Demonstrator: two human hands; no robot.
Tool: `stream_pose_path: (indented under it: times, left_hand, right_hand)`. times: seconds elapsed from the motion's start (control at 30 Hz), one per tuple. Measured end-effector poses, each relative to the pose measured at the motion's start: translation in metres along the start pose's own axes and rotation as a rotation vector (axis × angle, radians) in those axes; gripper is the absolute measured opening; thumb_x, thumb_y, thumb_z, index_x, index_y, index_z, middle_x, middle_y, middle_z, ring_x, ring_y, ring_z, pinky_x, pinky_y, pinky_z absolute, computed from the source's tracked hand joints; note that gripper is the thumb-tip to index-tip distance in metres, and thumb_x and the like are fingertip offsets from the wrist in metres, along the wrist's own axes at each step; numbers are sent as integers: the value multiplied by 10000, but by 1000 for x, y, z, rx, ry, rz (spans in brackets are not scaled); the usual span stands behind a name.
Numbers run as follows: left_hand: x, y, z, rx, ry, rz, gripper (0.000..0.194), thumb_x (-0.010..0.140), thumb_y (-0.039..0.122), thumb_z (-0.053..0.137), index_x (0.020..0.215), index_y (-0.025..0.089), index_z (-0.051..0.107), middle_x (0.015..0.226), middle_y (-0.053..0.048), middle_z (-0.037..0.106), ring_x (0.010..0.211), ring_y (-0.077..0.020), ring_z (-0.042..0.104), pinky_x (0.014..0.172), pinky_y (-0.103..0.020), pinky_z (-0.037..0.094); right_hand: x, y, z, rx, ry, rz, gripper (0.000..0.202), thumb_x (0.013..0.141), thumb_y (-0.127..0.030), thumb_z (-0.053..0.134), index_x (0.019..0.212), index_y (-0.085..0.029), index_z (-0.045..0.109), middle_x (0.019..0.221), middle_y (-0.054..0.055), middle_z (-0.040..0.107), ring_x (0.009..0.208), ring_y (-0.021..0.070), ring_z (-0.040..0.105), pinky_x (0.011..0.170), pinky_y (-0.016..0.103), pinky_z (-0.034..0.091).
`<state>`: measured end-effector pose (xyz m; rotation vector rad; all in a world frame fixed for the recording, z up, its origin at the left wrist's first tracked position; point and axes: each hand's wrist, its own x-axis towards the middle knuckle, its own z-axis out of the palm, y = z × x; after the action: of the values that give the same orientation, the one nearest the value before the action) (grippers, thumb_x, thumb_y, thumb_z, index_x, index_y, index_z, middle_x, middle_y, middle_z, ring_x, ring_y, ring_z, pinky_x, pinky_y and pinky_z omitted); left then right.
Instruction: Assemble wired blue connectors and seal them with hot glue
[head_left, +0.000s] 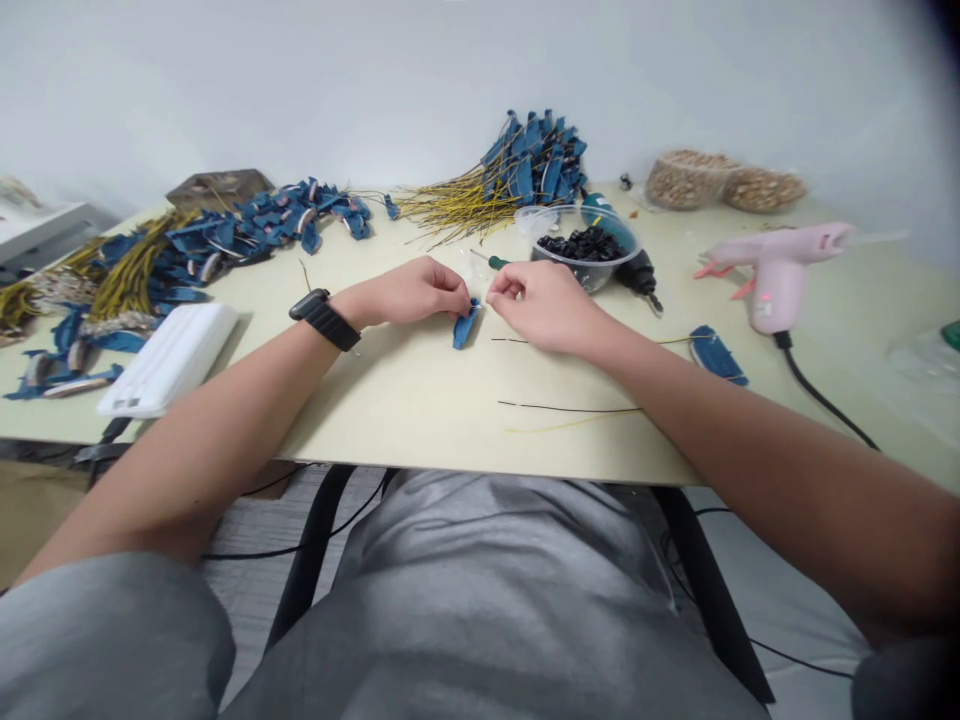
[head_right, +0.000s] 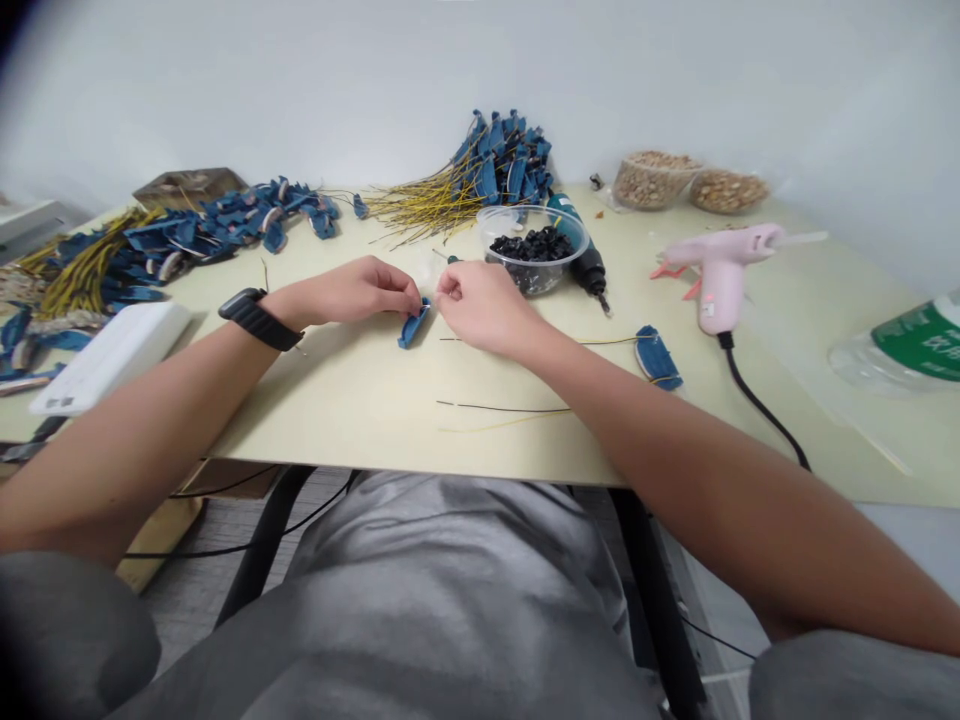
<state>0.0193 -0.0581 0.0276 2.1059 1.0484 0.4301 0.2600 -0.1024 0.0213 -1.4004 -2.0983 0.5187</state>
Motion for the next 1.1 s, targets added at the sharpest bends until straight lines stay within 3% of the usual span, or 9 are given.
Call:
stream_pose_path:
  times: [0.2, 0.37, 1.1]
  left_hand:
    - [-1, 3, 0, 21, -8, -32, 204, 951, 356, 777, 910, 180, 871, 924, -45, 853, 832, -175, 690, 845, -312, 492]
    - [-4, 13, 0, 38, -12, -65, 193, 952, 327, 763, 900, 168, 860, 848, -27, 801, 778, -152, 627, 812, -296, 455]
    - [-5, 22, 3, 84, 6, -112, 201, 967, 285, 739, 839, 169, 841, 769, -13, 720, 720, -140, 518, 736, -313, 364]
  right_hand:
    - [1, -4, 3, -2, -37, 15, 143, 1006, -165, 750, 885, -201, 817, 863, 65, 776, 851, 237, 682, 893, 399, 517]
    - [4, -4, 6, 12, -66, 22, 112, 1037, -147, 759, 966, -163, 843, 895, 61, 783, 838, 202, 648, 875, 366, 495]
    - [7, -4, 7, 133, -75, 102, 156, 1006, -123, 780, 860, -174, 803, 935, 91, 803, 773, 198, 588, 801, 392, 462]
